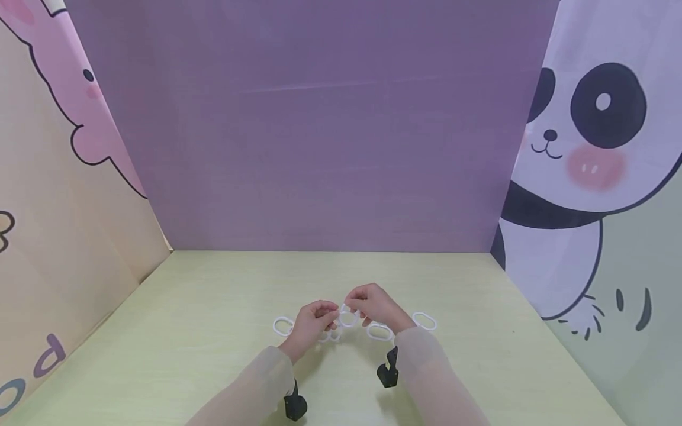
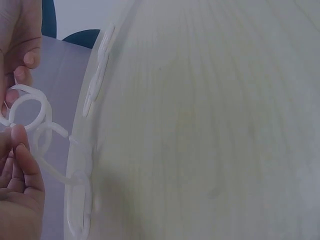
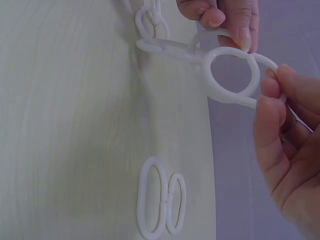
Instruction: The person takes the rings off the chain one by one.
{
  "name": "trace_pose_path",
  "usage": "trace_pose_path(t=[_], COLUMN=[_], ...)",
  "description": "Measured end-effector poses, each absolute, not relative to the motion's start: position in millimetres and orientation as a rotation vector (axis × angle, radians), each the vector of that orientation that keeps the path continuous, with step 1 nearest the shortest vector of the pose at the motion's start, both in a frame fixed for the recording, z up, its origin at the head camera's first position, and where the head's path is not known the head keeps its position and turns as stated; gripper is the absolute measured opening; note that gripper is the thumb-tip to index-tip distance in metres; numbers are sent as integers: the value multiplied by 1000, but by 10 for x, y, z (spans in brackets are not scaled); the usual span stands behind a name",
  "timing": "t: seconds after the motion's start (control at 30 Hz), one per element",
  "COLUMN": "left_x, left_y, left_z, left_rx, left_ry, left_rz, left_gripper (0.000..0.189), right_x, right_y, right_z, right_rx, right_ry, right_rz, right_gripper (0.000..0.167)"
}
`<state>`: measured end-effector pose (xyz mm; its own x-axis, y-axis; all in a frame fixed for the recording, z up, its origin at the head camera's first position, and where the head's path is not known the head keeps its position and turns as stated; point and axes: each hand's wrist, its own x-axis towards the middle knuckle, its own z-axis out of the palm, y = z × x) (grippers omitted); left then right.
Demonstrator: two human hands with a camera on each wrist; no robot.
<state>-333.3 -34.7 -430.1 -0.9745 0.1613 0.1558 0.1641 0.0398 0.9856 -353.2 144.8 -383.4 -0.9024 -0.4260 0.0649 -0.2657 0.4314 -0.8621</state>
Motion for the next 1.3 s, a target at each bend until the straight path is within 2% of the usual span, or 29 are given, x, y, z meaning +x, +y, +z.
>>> trace_pose_path(t=[0.6, 1.3], left_x=[-3384, -3317], left_y=[-367, -286], left_z=[-4329, -4348], left_rx=[-252, -230], left_ry=[-2241, -2228], left_rz=[-2138, -2149], left_gripper=[20, 21], right_x=[-3495, -3343], right_y=[1477, 1948], right_z=[-3804, -3802], right_rx=[-581, -570], right_ry=[2526, 2522], right_rz=[-1478, -1456], right_gripper=[19, 23])
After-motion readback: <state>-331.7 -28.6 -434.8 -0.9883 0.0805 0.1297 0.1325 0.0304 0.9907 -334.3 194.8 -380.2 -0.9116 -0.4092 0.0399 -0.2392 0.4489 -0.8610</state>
